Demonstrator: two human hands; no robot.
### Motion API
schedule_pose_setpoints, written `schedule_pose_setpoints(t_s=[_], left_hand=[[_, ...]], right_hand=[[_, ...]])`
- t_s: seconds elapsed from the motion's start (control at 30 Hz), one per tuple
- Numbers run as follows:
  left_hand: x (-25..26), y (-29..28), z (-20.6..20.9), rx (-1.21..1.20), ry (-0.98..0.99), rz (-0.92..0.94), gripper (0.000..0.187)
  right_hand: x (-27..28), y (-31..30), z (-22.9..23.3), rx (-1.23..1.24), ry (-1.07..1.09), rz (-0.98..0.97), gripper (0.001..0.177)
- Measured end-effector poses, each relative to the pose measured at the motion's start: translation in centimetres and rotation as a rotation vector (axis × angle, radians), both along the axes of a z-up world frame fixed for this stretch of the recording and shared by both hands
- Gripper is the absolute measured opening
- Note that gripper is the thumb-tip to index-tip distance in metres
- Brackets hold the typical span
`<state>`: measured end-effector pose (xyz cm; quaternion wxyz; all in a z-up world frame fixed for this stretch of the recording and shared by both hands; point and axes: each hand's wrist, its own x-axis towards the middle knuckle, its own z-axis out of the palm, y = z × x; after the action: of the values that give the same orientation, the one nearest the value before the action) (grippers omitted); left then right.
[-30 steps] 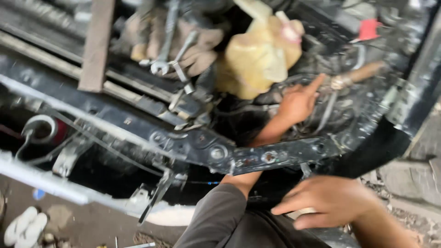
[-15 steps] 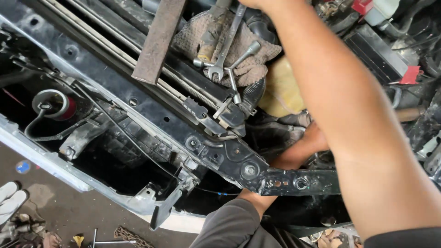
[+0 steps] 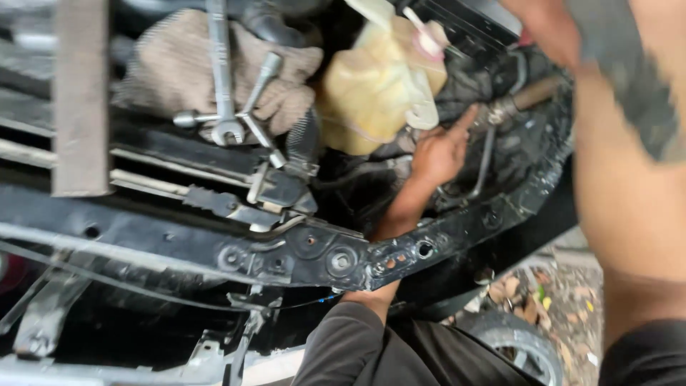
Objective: The person works inside the engine bay of a car, using a wrench to tighten or loosen bolts on a metal pipe near the coolant reservoir. They also use a hammer to tap a component and manipulate various hoses and wires with their hands.
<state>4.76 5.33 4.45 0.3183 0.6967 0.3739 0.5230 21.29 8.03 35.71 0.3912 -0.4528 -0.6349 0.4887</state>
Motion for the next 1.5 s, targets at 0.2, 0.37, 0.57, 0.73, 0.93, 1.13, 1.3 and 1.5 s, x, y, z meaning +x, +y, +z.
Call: schedule_pose_setpoints(t_s=[0.2, 0.37, 0.57, 0.73, 0.93, 1.13, 1.3, 1.5], left_hand=[[0.4, 0.1, -0.5, 0.011, 0.013, 0.025, 0.057], [0.3, 0.3, 0.0, 0.033, 0.019, 0.033, 0.057], [0.2, 0.1, -0.1, 0.050, 0.008, 0.057, 0.056], [0.0, 0.1, 0.1, 0.057, 0.002, 0.054, 0.056], [0.1, 0.2, 0.2, 0.085, 0.000, 0.062, 0.055], [0.0, 0.0, 0.0, 0.093, 0.007, 0.093, 0.055], [0.1, 0.2, -0.2, 0.092, -0.002, 0.079, 0.055], [-0.2, 0.2, 0.5, 0.076, 0.003, 0.055, 0.054]], right_hand=[[-9.0, -11.2, 1.5, -0.024, -0.197, -0.372, 0.050], [-4.3, -12.5, -0.8, 0.045, -0.588, -0.597, 0.045], [-2.0, -14.2, -3.2, -0.059, -0.981, -0.679, 0.063], [0.5, -15.3, -3.8, 0.129, -0.760, -0.714, 0.053], [-2.4, -14.0, -4.2, 0.024, -0.998, -0.622, 0.058], [-1.4, -13.8, -5.0, 0.211, -0.851, -0.719, 0.055], [-0.2, -13.4, -3.1, -0.043, -0.876, -0.739, 0.052], [-1.9, -12.3, -2.7, 0.403, -1.109, -0.577, 0.057]])
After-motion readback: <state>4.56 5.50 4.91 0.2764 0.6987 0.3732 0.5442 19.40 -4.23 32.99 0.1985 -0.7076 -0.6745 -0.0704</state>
